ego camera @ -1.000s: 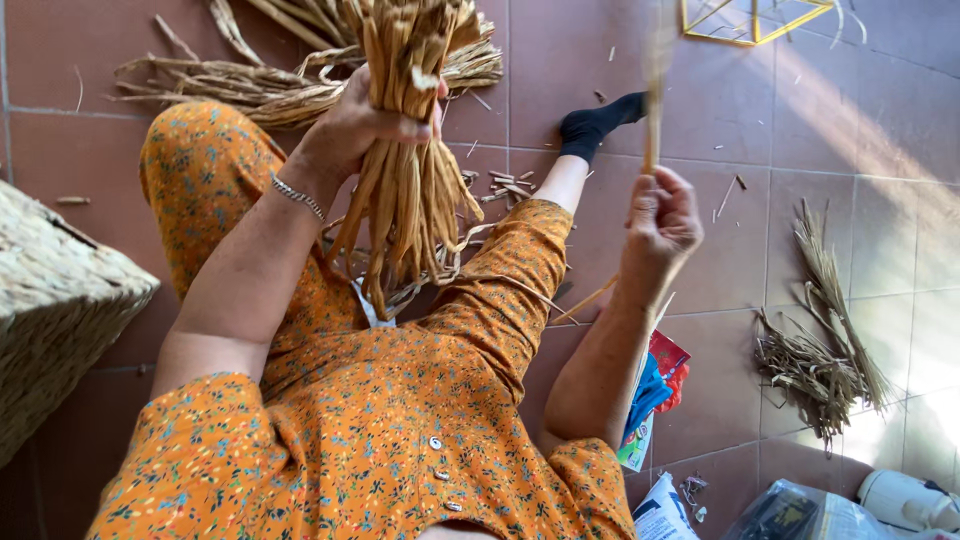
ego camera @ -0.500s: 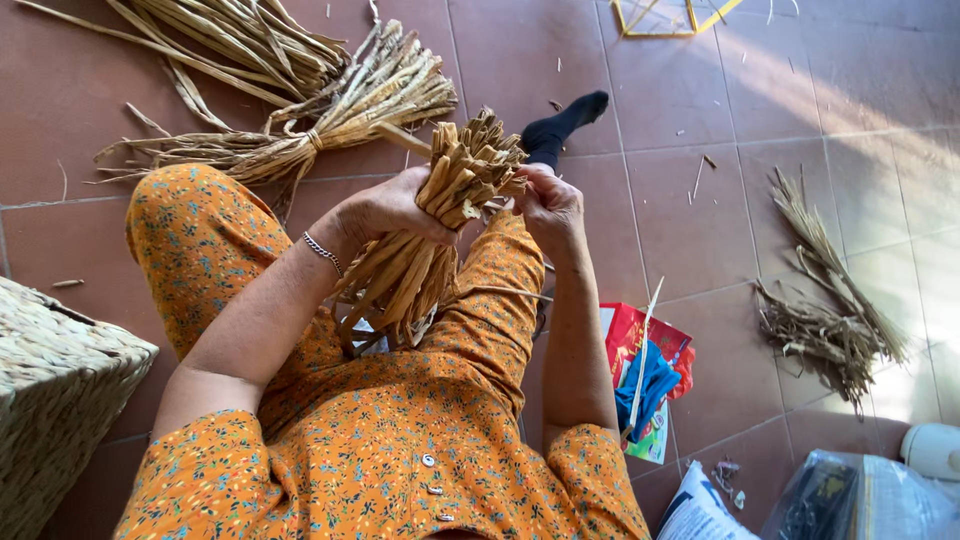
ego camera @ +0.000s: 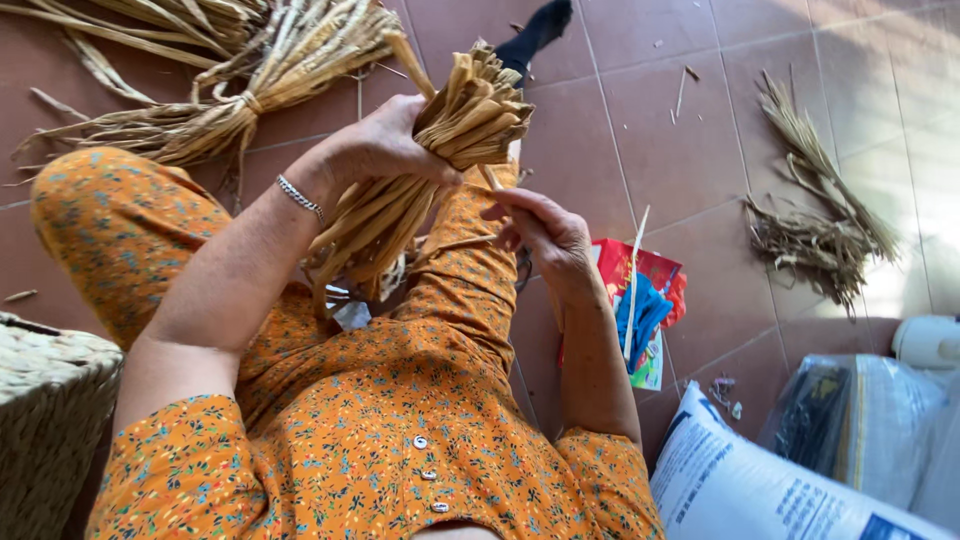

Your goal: The person sits on a tiled floor and gathers dried palm or grass stalks into bundles. They align the stalks, fold the bundle, and tie it tightly using a thin strip of the same material, then set finished bundles aside and reach for more loose stalks.

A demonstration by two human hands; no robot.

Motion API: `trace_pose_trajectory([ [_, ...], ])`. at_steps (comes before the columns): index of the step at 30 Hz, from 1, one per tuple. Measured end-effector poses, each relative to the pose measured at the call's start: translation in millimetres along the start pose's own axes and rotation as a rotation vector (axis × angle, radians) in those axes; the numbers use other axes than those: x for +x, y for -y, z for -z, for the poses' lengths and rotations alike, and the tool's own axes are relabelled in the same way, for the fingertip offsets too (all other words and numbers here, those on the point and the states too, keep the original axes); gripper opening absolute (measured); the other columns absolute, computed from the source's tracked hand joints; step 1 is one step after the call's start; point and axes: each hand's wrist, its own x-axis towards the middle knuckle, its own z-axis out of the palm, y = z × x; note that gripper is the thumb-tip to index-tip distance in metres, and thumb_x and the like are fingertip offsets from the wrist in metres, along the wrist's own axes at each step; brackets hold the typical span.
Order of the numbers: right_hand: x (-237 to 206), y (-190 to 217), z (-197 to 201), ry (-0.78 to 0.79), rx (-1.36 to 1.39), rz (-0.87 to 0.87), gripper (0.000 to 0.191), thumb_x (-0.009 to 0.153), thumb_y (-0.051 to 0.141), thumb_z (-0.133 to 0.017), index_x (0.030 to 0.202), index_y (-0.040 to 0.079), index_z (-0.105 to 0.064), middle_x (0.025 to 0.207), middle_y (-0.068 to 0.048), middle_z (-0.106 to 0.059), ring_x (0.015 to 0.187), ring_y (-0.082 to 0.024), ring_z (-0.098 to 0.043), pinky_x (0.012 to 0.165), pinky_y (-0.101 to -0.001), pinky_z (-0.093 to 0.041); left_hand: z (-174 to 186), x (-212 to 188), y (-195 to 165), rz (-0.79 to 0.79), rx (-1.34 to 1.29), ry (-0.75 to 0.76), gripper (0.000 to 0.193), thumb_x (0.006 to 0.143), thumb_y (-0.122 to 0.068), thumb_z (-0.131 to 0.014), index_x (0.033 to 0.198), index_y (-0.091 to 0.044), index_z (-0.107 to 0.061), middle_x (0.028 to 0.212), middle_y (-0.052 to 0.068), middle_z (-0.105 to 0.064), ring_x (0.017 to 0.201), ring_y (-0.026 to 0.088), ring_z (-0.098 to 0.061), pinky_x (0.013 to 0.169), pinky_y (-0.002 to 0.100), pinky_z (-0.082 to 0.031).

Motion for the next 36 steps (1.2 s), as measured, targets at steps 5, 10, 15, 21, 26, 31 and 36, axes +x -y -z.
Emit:
trace_pose_trajectory([
  [5,-28.8,14.6,-9.1,0.010,-0.119,0.212,0.037,0.104,-0.005,-0.053,0.139,0.001,-0.061,0.127,-0.011,-0.073,0.114,-0.016,-0.069,0.103,-0.0284,-0.055,-26.8,26.2,-20.7,0.017,0.487,0.076,0.067,0.060,-0.030,-0.091,0.117,-0.003,-0.069,0.106,0.016,-0.076,0.101,0.027,-0.073,0.089,0.039,-0.054],
  [10,-53.9,19.0,-21.5,-0.252,-0.996,0.559,0.032,0.098,-0.001,-0.076,0.128,0.008,-0.069,0.116,-0.007,-0.073,0.106,-0.022,-0.066,0.097,-0.0317,-0.053,-66.6,45.0,-24.6,0.045,0.870,0.192,0.067,0.059,-0.032,-0.092,0.115,-0.006,-0.067,0.106,0.024,-0.072,0.104,0.040,-0.068,0.091,0.048,-0.054],
  [15,-48.3,-2.5,-3.6,-0.348,-1.212,0.692,0.022,0.091,0.008,-0.076,0.110,0.010,-0.065,0.126,-0.010,-0.064,0.132,-0.035,-0.057,0.115,-0.0542,-0.045,-109.7,46.0,13.3,-0.032,1.009,0.338,0.066,0.061,-0.029,-0.091,0.118,-0.009,-0.063,0.100,0.017,-0.072,0.100,0.037,-0.070,0.088,0.049,-0.052],
  [21,-42.8,-54.0,6.7,-0.360,-1.151,0.635,0.015,0.098,0.014,-0.075,0.104,0.009,-0.062,0.131,-0.011,-0.062,0.128,-0.032,-0.061,0.111,-0.0497,-0.047,-138.4,46.4,76.9,-0.065,1.036,0.283,0.063,0.072,-0.033,-0.086,0.121,-0.007,-0.056,0.095,0.016,-0.072,0.095,0.036,-0.069,0.086,0.050,-0.045],
  [26,-49.0,-80.1,7.7,-0.401,-1.164,0.535,0.012,0.096,0.015,-0.073,0.104,0.013,-0.065,0.136,-0.009,-0.065,0.105,-0.023,-0.064,0.089,-0.0398,-0.047,-151.0,34.2,120.5,-0.205,1.105,0.123,0.046,0.077,-0.034,-0.083,0.106,-0.005,-0.060,0.088,0.014,-0.071,0.090,0.033,-0.068,0.084,0.048,-0.044],
  [31,-42.1,-89.1,15.8,-0.367,-1.116,0.506,0.007,0.099,0.016,-0.070,0.104,0.014,-0.067,0.124,-0.003,-0.071,0.092,-0.022,-0.060,0.080,-0.0373,-0.043,-153.9,23.7,146.4,-0.437,1.015,-0.024,0.043,0.073,-0.030,-0.085,0.102,-0.006,-0.064,0.090,0.010,-0.071,0.092,0.031,-0.065,0.086,0.046,-0.043],
  [36,-34.5,-99.6,21.1,-0.422,-1.007,0.436,0.005,0.092,0.013,-0.074,0.096,0.015,-0.071,0.093,0.002,-0.070,0.089,-0.023,-0.060,0.080,-0.0388,-0.044,-160.1,18.1,147.4,-0.524,1.053,-0.065,0.043,0.075,-0.029,-0.085,0.105,-0.006,-0.064,0.094,0.008,-0.069,0.096,0.028,-0.063,0.092,0.043,-0.043],
])
